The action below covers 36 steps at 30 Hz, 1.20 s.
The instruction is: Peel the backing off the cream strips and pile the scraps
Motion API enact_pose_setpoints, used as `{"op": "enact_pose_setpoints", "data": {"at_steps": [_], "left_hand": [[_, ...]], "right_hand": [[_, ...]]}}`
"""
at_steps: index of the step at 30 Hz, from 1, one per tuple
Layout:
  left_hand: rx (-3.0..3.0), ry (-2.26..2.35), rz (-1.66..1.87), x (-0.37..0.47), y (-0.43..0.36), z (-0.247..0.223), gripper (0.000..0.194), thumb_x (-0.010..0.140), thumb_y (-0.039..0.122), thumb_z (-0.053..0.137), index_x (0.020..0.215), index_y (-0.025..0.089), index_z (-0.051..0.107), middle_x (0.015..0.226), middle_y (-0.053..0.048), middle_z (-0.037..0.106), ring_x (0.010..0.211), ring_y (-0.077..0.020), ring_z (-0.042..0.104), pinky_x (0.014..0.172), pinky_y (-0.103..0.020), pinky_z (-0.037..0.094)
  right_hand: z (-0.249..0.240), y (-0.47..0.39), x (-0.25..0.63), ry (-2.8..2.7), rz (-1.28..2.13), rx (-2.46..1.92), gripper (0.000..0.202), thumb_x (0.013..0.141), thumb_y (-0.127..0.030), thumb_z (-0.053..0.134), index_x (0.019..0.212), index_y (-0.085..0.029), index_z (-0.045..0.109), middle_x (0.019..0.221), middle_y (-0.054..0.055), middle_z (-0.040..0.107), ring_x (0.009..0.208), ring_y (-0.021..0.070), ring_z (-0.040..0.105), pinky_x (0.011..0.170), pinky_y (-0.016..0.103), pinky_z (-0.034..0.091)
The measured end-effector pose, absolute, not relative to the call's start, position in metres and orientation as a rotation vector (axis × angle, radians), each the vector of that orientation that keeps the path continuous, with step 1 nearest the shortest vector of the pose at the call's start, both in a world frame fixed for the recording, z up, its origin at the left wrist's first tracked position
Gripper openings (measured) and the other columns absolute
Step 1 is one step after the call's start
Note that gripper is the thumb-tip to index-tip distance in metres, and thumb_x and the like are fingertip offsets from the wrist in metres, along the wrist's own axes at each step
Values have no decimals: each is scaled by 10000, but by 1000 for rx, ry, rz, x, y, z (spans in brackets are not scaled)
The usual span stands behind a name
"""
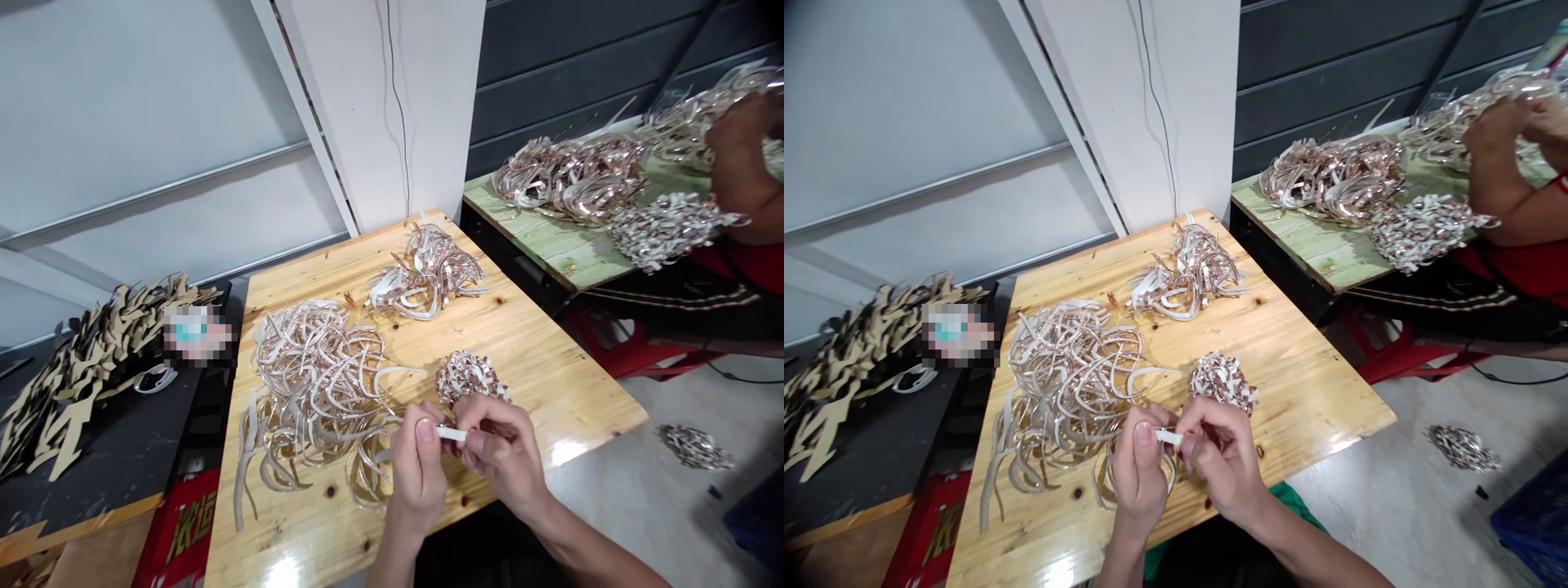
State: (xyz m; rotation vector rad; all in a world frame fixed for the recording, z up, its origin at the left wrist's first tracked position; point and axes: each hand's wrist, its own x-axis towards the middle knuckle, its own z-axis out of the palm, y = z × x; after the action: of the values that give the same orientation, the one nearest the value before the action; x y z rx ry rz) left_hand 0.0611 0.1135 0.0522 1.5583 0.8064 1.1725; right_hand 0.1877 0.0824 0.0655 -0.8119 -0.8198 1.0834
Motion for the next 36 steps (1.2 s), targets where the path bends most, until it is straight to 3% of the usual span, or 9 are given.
{"op": "enact_pose_setpoints", "data": {"at_steps": [3, 7, 14, 19, 21, 23, 25, 32, 36], "left_hand": [[1437, 784, 1176, 66, 111, 53, 337, 1180, 330, 369, 932, 231, 575, 829, 4, 595, 738, -154, 561, 701, -269, 437], [1211, 734, 1216, 75, 111, 55, 395, 1173, 406, 382, 893, 223, 593, 781, 5, 571, 690, -152, 550, 684, -274, 460], [950, 692, 1262, 88, 114, 57, 431, 1170, 412, 358, 820, 227, 527, 675, 25, 526, 559, -135, 471, 538, -250, 411], [1054, 808, 1380, 87, 112, 52, 438, 1166, 428, 370, 816, 231, 545, 690, 19, 579, 575, -153, 515, 572, -275, 436], [1125, 849, 1404, 81, 111, 48, 424, 1157, 432, 422, 834, 224, 602, 737, 5, 619, 634, -161, 543, 642, -288, 454], [1202, 896, 1405, 75, 110, 46, 390, 1144, 412, 482, 856, 215, 655, 768, -5, 640, 668, -164, 535, 668, -287, 439], [1271, 922, 1387, 69, 109, 47, 365, 1137, 395, 507, 874, 211, 681, 777, -10, 644, 663, -165, 515, 645, -288, 415], [1456, 897, 1243, 65, 115, 55, 370, 1167, 404, 374, 919, 231, 588, 855, -20, 617, 772, -193, 561, 745, -315, 447], [1522, 868, 1115, 63, 122, 59, 361, 1147, 460, 429, 875, 238, 507, 800, 13, 521, 734, -183, 511, 715, -307, 418]], "right_hand": [[64, 86, 185, -727, 1107, -757, 179, 905, -158, 650, 767, -230, 739, 617, -33, 623, 490, 123, 477, 473, 250, 334], [71, 92, 183, -619, 1115, -682, 181, 841, -159, 623, 712, -239, 722, 524, -48, 537, 485, 140, 491, 507, 258, 407], [72, 95, 182, -400, 1154, -606, 163, 792, -176, 620, 650, -224, 685, 510, -43, 468, 448, 130, 383, 431, 243, 320], [66, 93, 190, -578, 1083, -844, 276, 954, -409, 568, 747, -240, 638, 572, -45, 466, 473, 141, 379, 441, 253, 293], [66, 92, 194, -720, 1041, -991, 291, 948, -476, 662, 790, -233, 635, 615, -43, 507, 514, 141, 407, 475, 260, 300], [67, 91, 199, -897, 1008, -1131, 276, 868, -398, 821, 786, -221, 626, 602, -60, 496, 527, 132, 412, 504, 262, 298], [70, 89, 201, -1102, 960, -1258, 275, 853, -315, 852, 789, -219, 602, 594, -71, 482, 523, 128, 432, 511, 264, 296], [76, 86, 203, -1431, 856, -1361, 246, 1063, -295, 574, 833, -245, 500, 674, -50, 505, 577, 145, 490, 559, 273, 357], [77, 88, 205, -1515, 859, -1337, 271, 1085, -244, 493, 816, -245, 460, 708, -36, 532, 621, 152, 513, 607, 279, 364]]}}
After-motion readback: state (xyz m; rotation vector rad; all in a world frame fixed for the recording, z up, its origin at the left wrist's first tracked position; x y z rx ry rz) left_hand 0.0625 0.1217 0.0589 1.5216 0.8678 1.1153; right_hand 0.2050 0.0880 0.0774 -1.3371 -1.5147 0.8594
